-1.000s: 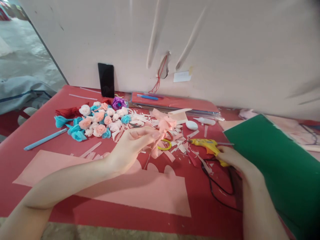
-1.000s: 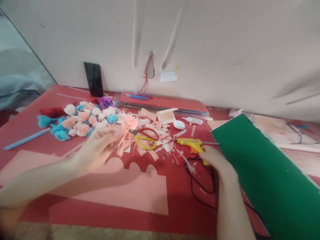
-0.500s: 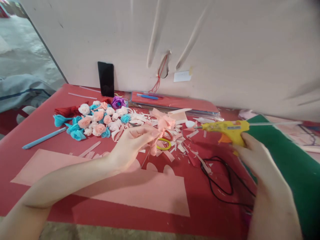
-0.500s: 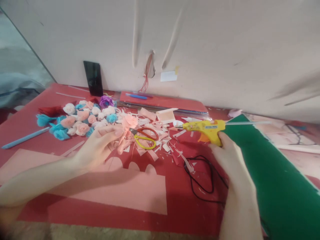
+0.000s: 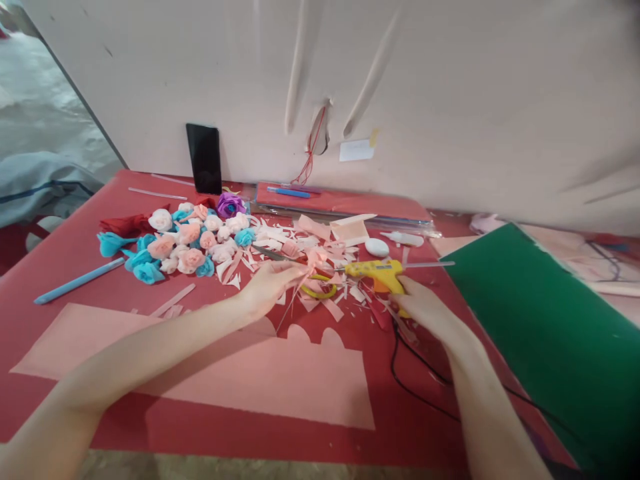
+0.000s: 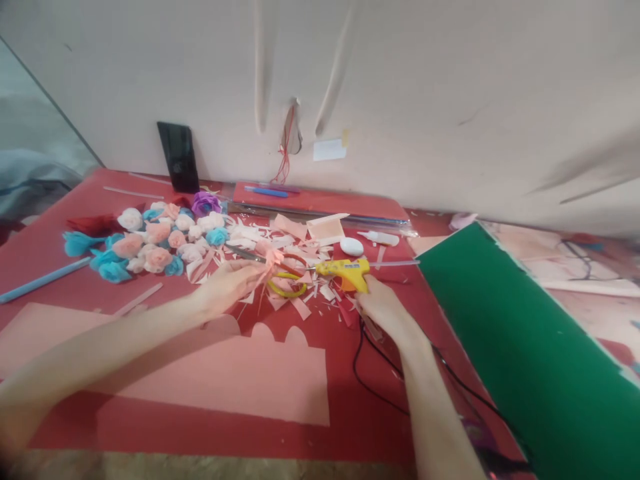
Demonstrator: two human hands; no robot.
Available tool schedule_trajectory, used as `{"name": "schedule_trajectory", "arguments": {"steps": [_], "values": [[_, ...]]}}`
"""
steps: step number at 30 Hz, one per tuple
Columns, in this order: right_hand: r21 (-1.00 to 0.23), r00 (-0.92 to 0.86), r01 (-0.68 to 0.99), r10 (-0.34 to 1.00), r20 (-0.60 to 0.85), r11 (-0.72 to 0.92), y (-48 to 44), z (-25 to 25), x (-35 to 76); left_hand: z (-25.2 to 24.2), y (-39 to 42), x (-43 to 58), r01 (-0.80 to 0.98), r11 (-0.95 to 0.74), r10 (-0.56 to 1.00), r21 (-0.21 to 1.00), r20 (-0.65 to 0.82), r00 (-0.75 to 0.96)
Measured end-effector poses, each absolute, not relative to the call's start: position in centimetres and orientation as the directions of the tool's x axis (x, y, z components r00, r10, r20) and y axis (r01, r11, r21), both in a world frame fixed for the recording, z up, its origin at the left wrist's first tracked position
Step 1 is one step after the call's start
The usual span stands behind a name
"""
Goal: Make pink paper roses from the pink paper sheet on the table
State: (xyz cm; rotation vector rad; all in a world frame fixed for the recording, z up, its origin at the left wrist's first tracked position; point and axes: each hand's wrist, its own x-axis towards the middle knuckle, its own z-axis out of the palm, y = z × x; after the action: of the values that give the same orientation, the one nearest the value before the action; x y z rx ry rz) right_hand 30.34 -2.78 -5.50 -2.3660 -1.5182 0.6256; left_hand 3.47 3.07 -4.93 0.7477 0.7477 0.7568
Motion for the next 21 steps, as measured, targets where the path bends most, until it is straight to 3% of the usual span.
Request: {"name": "schedule_trajectory", "arguments": {"steps": [3, 8, 16, 21], "values": [[-0.412, 0.379, 0.774, 0.873, -0.307, -0.481, -2.7, -4.9, 29.6, -5.3, 3.2, 5.3, -0.299, 0.566, 0.756, 0.768, -0.34, 0.559], [-0.43, 0.4, 0.756, 0.868, -0.294, -0.493, -2.8, -3.8, 28.4, -6.0, 3.7, 8.1, -0.233, 0.647, 0.673, 0.726, -0.4, 0.622], [-0.393, 0.514, 0.651, 0.758, -0.402, -0.649, -2.3, -3.8, 29.0, -7.8, 4.4, 8.6, -0.241, 0.649, 0.68, 0.721, -0.408, 0.609], [-0.454, 0.615, 0.573, 0.724, -0.312, -0.682, -2.2, -3.3, 30.5, -7.7, 4.4, 8.7, -0.258, 0.635, 0.698, 0.728, -0.398, 0.596]]}}
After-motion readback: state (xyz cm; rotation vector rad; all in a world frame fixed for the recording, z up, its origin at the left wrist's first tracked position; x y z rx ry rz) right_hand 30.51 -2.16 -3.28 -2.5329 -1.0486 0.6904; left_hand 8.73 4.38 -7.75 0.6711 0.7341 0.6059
